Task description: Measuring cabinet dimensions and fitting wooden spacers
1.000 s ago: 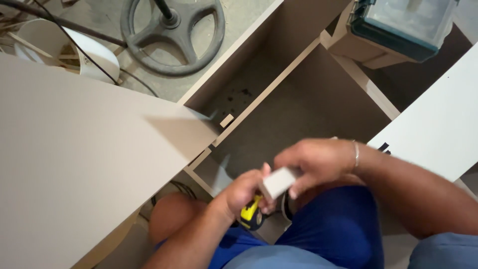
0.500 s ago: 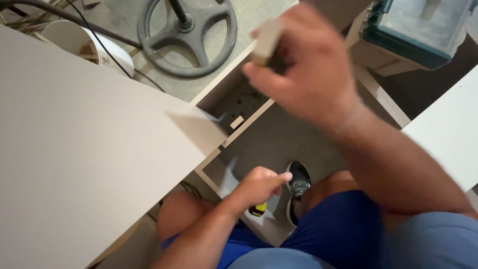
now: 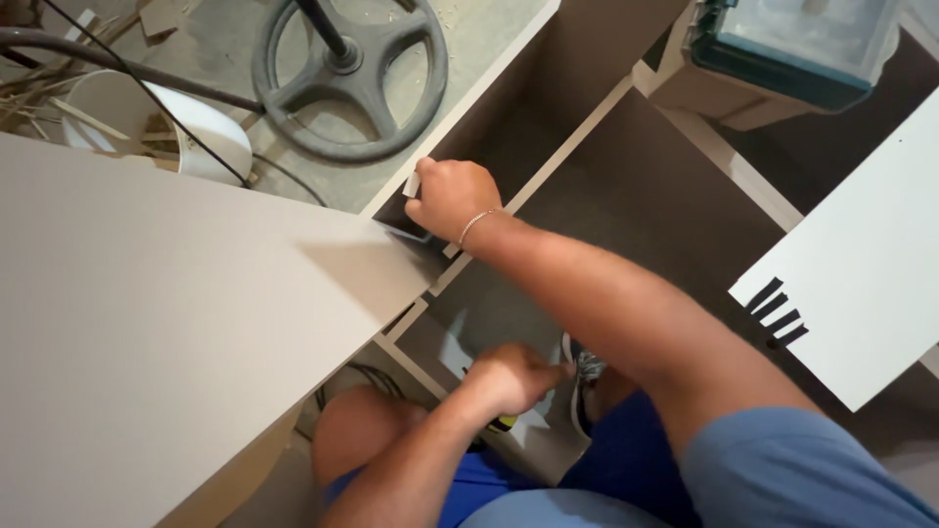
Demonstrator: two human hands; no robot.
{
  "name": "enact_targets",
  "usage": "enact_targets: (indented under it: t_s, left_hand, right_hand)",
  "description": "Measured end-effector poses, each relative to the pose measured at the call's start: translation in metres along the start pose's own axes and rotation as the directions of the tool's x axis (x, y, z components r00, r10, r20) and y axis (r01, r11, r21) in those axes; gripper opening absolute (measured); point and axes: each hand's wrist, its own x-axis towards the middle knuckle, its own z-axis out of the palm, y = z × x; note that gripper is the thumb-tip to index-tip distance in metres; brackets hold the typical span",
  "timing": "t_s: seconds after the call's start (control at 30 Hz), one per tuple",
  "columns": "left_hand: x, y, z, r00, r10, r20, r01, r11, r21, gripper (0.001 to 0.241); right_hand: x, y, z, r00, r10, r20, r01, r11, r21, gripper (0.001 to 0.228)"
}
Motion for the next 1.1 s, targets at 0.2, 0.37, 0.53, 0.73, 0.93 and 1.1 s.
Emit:
enact_targets:
  t_s: [0.2, 0.37, 0.53, 0.73, 0.93, 1.1]
  left_hand:
    - [0.001, -0.001, 0.001, 0.998, -0.05, -0.028, 0.05, 0.999, -0.012, 0.046]
    - [0.005, -0.005, 0.0, 1.0, -0.019, 0.003, 0.019, 1.0, 0.018, 0.048]
    - [0.009, -0.008, 0.002, 1.0, -0.005, 0.007, 0.005, 1.0, 0.023, 0.048]
    - [0.003, -0.005, 0.0, 1.0, 0.003, -0.007, -0.003, 1.0, 0.02, 0.049]
    - [0.005, -0.006, 0.003, 1.0, 0.001, -0.015, 0.0, 1.0, 0.031, 0.045]
    - [0.015, -0.014, 0.009, 1.0, 0.004, -0.023, -0.003, 0.999, 0.041, 0.047]
  right_hand:
    - [0.017, 0.002, 0.035, 0.996, 0.054, 0.073, -0.052, 0.998, -0.031, 0.051]
    - [0.024, 0.0, 0.034, 0.977, 0.131, 0.167, -0.121, 0.99, -0.067, 0.054]
    - [0.026, 0.004, 0.032, 0.99, 0.095, 0.104, -0.091, 0.995, -0.041, 0.049]
    - [0.02, 0.0, 0.028, 0.992, 0.082, 0.094, -0.077, 0.996, -0.051, 0.052]
    - [0.014, -0.001, 0.023, 0.988, 0.103, 0.117, -0.1, 0.994, -0.036, 0.05]
    - [0.014, 0.0, 0.023, 0.987, 0.125, 0.105, -0.123, 0.992, -0.025, 0.052]
